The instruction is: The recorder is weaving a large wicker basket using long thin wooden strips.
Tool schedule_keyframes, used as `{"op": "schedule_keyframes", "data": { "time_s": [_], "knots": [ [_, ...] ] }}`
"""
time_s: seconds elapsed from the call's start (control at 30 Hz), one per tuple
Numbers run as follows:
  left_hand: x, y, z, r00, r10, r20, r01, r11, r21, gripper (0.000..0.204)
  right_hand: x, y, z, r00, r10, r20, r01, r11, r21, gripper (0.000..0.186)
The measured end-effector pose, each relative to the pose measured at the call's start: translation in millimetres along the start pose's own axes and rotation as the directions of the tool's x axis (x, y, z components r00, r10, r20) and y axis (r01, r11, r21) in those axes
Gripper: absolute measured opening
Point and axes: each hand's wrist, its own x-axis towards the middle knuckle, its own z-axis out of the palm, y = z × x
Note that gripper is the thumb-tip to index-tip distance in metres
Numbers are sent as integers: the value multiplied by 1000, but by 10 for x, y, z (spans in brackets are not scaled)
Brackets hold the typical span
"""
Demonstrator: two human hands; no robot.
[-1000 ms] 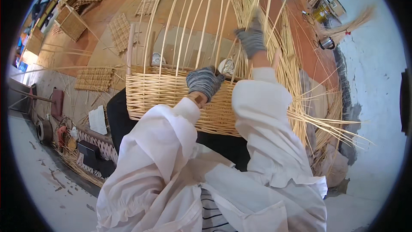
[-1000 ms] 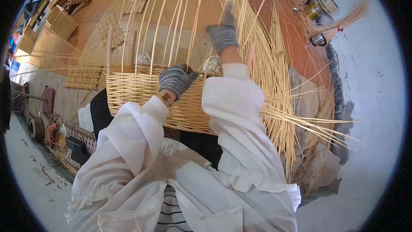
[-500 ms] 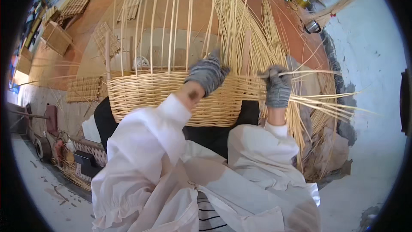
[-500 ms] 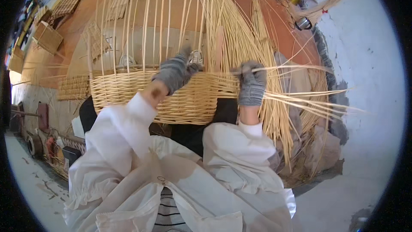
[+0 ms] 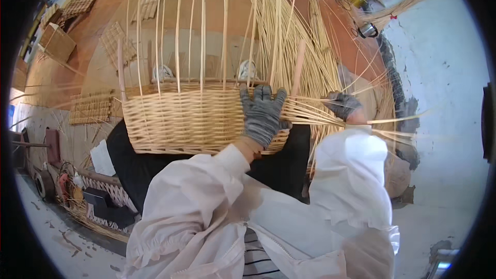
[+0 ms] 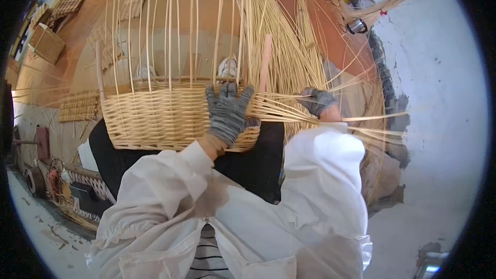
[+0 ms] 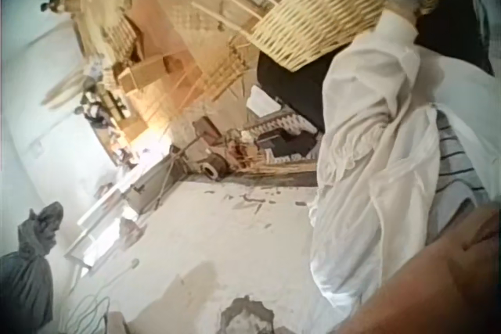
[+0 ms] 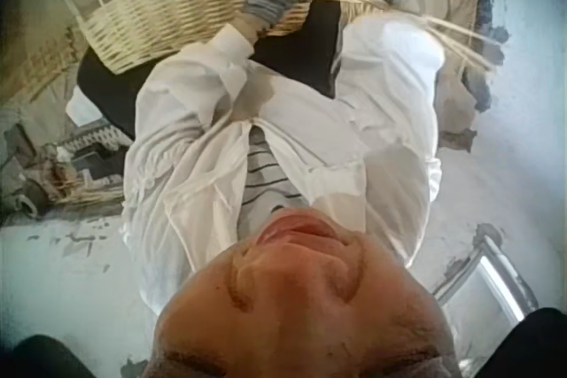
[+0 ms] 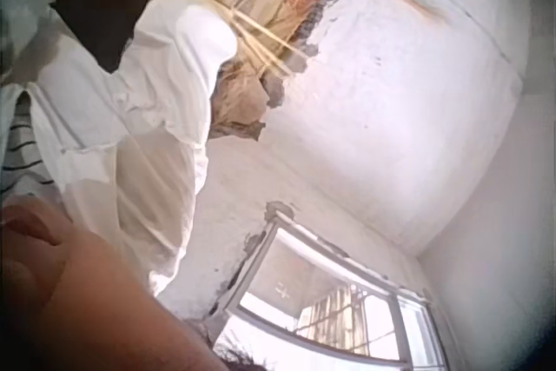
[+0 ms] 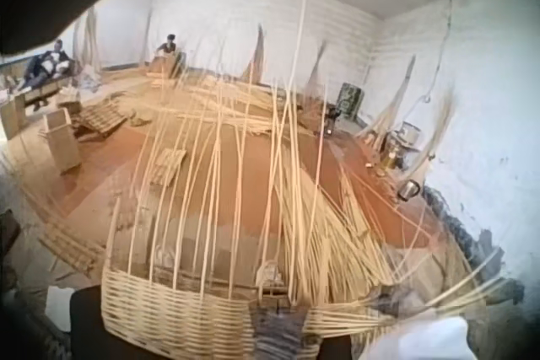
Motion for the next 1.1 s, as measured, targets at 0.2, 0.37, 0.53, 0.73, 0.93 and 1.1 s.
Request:
{"op": "schedule_keyframes", "data": {
  "time_s": [0.2,0.37,0.53,0.73,0.93,1.1],
  "knots": [
    [211,-69,-55,998,-24,55,54,770,-636,46,-358,-515,1029,881,185,-436,146,769,622,11],
    [952,-71,222,825,176,537,221,774,-593,26,-309,-544,910,860,249,-446,158,701,696,6],
    [990,-78,275,703,83,706,314,855,-413,31,-762,-1041,1607,886,-416,-205,441,892,97,18],
    [488,276,172,982,-94,161,113,987,-113,45,-1138,-1790,1906,755,-445,482,415,-245,-876,34],
    [-77,97,-364,975,145,-168,-221,687,-692,51,-971,-1263,1569,883,-255,-394,-442,-167,-881,33],
    [-653,-1842,-739,562,-614,-554,410,789,-459,41,-1061,-1066,2179,700,-660,-273,164,520,-838,28]
  ]
}}
